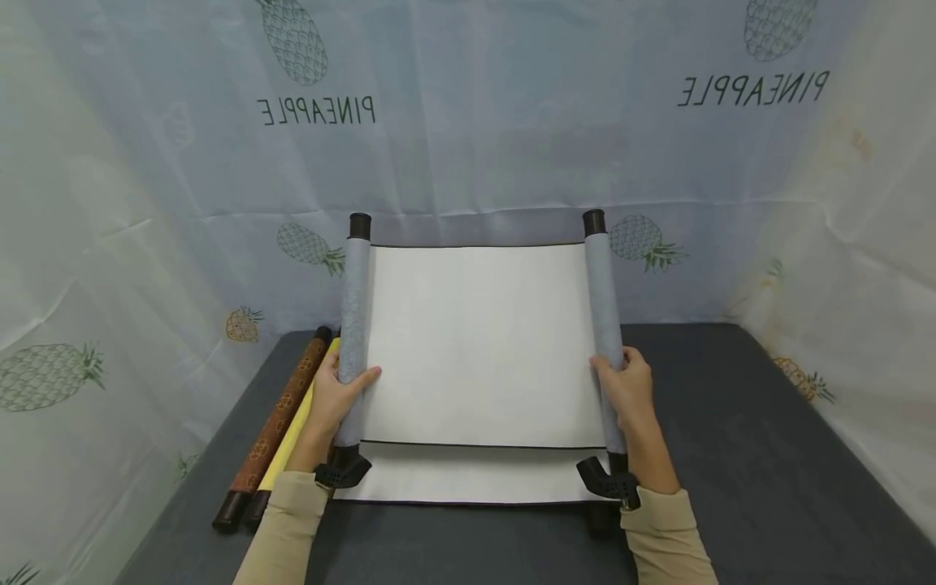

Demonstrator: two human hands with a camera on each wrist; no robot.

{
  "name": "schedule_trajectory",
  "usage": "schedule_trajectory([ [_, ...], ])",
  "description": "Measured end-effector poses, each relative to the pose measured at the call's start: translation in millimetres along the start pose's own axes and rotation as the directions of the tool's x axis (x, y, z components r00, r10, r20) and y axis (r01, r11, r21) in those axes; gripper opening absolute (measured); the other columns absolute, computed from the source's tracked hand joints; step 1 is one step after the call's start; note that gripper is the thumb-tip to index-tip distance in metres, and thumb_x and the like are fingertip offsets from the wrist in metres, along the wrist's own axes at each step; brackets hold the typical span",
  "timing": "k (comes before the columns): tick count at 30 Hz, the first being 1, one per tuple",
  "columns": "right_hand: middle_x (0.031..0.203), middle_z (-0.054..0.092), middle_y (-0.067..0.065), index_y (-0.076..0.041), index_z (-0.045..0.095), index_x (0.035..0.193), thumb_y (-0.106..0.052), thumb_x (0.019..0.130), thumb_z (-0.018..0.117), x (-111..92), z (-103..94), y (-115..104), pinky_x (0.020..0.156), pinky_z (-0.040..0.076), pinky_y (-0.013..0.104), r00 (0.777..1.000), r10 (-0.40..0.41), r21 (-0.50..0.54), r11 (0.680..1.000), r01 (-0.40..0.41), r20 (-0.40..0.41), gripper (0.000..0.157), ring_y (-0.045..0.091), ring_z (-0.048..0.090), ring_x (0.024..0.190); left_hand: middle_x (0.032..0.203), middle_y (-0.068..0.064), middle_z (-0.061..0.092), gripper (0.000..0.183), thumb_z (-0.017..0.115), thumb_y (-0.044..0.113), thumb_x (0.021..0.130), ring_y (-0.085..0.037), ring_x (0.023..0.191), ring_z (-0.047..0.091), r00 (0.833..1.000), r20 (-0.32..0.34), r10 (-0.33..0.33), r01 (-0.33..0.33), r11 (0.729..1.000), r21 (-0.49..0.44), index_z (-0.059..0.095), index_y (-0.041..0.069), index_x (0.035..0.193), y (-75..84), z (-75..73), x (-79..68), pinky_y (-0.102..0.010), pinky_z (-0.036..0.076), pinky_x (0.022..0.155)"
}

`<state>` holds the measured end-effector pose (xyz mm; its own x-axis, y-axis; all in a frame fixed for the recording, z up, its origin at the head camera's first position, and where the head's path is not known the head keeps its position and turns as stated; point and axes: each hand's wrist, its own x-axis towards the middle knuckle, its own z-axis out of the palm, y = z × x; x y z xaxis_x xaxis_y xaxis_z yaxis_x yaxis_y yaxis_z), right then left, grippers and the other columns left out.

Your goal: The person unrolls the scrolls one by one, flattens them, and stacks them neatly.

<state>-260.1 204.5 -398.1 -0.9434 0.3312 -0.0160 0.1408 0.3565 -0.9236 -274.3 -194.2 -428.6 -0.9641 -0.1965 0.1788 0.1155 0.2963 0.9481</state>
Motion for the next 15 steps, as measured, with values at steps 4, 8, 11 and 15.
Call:
schedule_trajectory([
  [4, 0.142, 0.038, 0.030, 0.007, 0.029, 0.145, -0.038, 0.095, 0.052, 1.6, -1.6, 2.2, 0.094, 0.040, 0.050, 1.000, 0.003, -0.008, 1.000, -0.003, 0.007, 0.071, 0.039, 0.044, 0.120, 0.132, -0.028, 0.052, 0.069, 0.071, 0.020, 0.086, -0.038, 0.115, 0.056, 1.000, 0.011, 0.009, -0.009, 1.000, 0.000, 0.035, -0.002, 0.141, 1.0, 0.4, -1.5, -0.045, 0.049, 0.091],
  [8, 0.146, 0.035, 0.030, 0.005, 0.025, 0.148, -0.040, 0.092, 0.058, 2.2, -2.6, 2.4, 0.100, 0.039, 0.053, 1.000, 0.011, -0.022, 1.000, -0.010, 0.021, 0.080, 0.040, 0.042, 0.126, 0.129, -0.028, 0.053, 0.065, 0.070, 0.018, 0.087, -0.037, 0.112, 0.057, 1.000, 0.007, 0.018, -0.018, 1.000, 0.004, 0.036, -0.003, 0.139, 0.7, 1.0, -1.5, -0.042, 0.050, 0.088],
  [11, 0.146, 0.034, 0.031, 0.006, 0.022, 0.148, -0.040, 0.091, 0.062, 2.5, -3.8, 2.9, 0.099, 0.039, 0.055, 1.000, 0.001, -0.049, 0.999, 0.000, 0.022, 0.083, 0.042, 0.042, 0.126, 0.128, -0.028, 0.053, 0.062, 0.069, 0.018, 0.088, -0.037, 0.112, 0.057, 1.000, 0.002, 0.021, -0.021, 1.000, 0.007, 0.037, -0.002, 0.138, 0.1, 1.6, -1.1, -0.041, 0.049, 0.087],
  [15, 0.144, 0.035, 0.032, 0.008, 0.023, 0.147, -0.036, 0.091, 0.062, 2.2, -5.4, 4.0, 0.098, 0.040, 0.057, 1.000, -0.003, -0.067, 0.998, 0.004, 0.015, 0.081, 0.043, 0.043, 0.123, 0.127, -0.027, 0.053, 0.057, 0.067, 0.015, 0.089, -0.037, 0.113, 0.057, 1.000, -0.002, 0.028, -0.028, 1.000, -0.002, 0.039, -0.003, 0.137, -1.2, 2.1, -0.7, -0.042, 0.049, 0.088],
])
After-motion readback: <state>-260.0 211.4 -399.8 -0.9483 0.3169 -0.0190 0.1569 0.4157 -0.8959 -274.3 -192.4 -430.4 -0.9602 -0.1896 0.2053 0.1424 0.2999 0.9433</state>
